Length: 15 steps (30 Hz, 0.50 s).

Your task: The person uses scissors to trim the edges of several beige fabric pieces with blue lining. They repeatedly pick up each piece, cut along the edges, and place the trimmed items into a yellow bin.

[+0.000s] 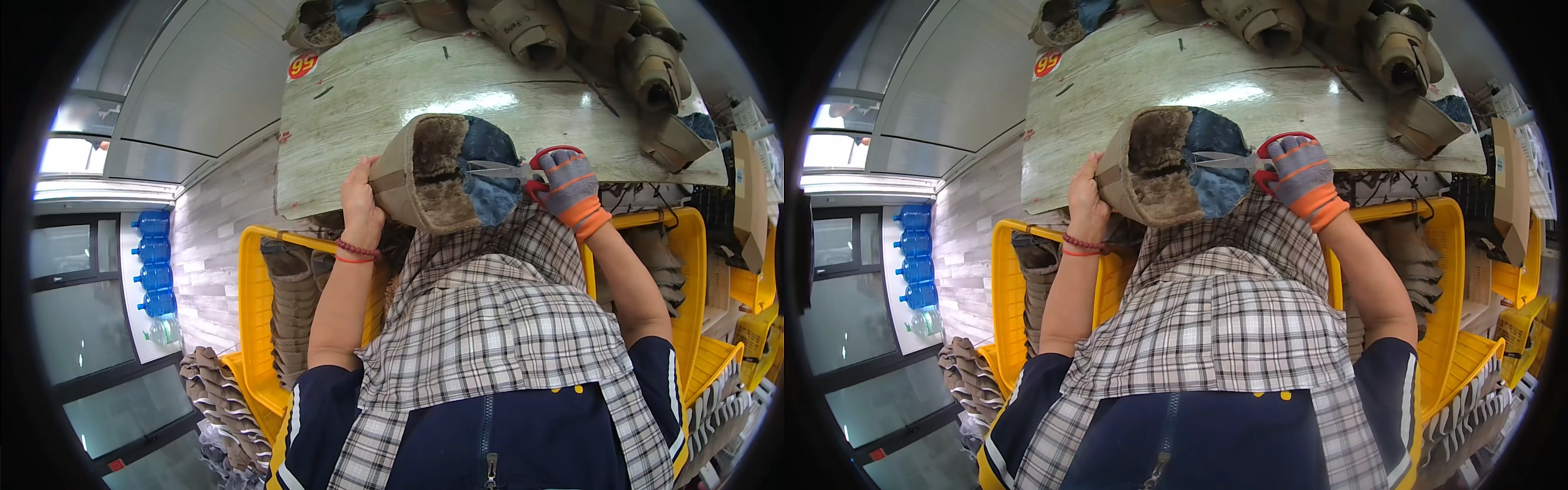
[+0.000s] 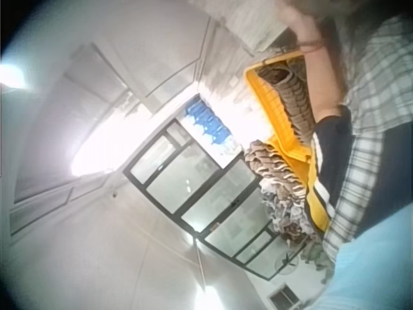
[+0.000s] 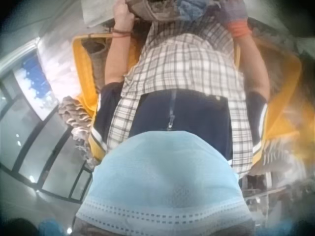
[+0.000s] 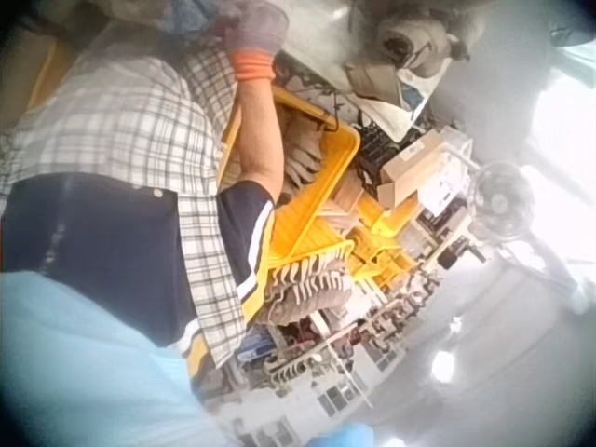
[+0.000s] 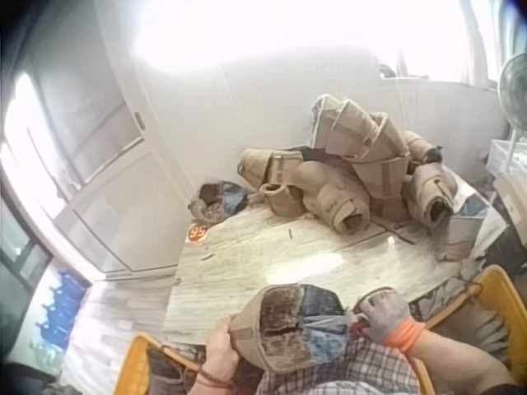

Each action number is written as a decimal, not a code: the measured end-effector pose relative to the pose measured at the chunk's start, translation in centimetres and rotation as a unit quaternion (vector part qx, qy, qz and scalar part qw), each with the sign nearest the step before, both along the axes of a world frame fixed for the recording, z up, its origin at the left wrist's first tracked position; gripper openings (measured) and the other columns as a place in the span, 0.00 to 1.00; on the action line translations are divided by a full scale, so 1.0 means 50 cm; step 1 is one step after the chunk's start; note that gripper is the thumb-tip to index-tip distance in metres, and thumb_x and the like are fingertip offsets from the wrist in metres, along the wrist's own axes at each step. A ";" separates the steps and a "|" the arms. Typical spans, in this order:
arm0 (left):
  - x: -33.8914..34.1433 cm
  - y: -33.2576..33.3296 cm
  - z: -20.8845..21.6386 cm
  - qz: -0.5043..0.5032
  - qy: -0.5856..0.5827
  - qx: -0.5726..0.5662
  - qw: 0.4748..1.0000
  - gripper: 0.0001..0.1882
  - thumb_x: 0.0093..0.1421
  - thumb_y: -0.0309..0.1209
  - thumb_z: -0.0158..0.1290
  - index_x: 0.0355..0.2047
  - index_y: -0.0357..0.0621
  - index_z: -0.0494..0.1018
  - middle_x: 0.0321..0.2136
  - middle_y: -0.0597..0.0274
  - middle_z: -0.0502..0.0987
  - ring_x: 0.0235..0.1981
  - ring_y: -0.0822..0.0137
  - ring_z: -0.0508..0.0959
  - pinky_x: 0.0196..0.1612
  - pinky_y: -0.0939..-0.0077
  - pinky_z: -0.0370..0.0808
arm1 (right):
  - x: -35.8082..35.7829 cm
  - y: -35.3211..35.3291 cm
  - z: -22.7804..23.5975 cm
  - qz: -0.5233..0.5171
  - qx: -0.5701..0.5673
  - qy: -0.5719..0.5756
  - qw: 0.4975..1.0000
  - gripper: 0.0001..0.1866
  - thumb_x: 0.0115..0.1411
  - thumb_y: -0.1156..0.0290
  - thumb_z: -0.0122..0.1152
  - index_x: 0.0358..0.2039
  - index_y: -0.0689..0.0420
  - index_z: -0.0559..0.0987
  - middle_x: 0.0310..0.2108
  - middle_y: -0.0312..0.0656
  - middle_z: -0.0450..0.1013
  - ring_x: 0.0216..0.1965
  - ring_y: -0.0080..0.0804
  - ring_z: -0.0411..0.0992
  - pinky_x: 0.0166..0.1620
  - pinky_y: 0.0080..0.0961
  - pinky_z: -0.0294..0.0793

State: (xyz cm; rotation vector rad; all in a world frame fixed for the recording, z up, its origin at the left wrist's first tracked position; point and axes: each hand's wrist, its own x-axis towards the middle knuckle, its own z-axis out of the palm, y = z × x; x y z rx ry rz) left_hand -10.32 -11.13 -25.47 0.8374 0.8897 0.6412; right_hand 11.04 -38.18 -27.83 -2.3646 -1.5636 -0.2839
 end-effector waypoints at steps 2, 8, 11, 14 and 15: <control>0.002 -0.002 0.004 0.003 0.005 0.000 1.000 0.15 0.65 0.36 0.46 0.38 0.34 0.73 0.34 0.57 0.77 0.34 0.65 0.76 0.38 0.68 0.76 | 0.005 -0.003 -0.005 0.012 0.019 -0.010 1.000 0.18 0.45 0.61 0.66 0.35 0.53 0.74 0.35 0.44 0.70 0.38 0.44 0.68 0.42 0.39 0.68; 0.003 -0.002 0.000 0.000 -0.003 0.005 1.000 0.15 0.65 0.36 0.45 0.38 0.34 0.73 0.35 0.57 0.77 0.34 0.65 0.76 0.38 0.68 0.76 | -0.002 0.012 0.019 0.023 -0.027 -0.011 0.999 0.19 0.46 0.58 0.64 0.35 0.56 0.74 0.34 0.45 0.71 0.37 0.43 0.71 0.42 0.37 0.69; 0.009 -0.010 0.008 -0.014 -0.019 0.018 1.000 0.14 0.65 0.35 0.45 0.38 0.34 0.73 0.35 0.57 0.77 0.34 0.65 0.76 0.39 0.70 0.76 | -0.017 0.025 0.025 0.038 -0.014 0.019 0.999 0.19 0.46 0.58 0.65 0.35 0.55 0.74 0.33 0.44 0.72 0.37 0.42 0.70 0.41 0.37 0.70; 0.010 -0.030 0.025 -0.033 -0.054 0.014 0.998 0.13 0.65 0.33 0.46 0.40 0.34 0.72 0.35 0.59 0.77 0.34 0.67 0.76 0.39 0.72 0.76 | -0.028 0.036 0.025 0.004 0.039 0.119 0.992 0.18 0.44 0.64 0.67 0.36 0.55 0.74 0.33 0.44 0.72 0.38 0.42 0.70 0.41 0.37 0.70; 0.015 -0.040 0.033 -0.033 -0.066 0.003 0.997 0.13 0.64 0.32 0.47 0.40 0.34 0.72 0.35 0.60 0.77 0.34 0.68 0.76 0.39 0.72 0.76 | -0.031 0.039 0.022 -0.009 0.056 0.153 0.987 0.18 0.44 0.65 0.67 0.36 0.55 0.74 0.33 0.44 0.72 0.38 0.42 0.70 0.41 0.37 0.71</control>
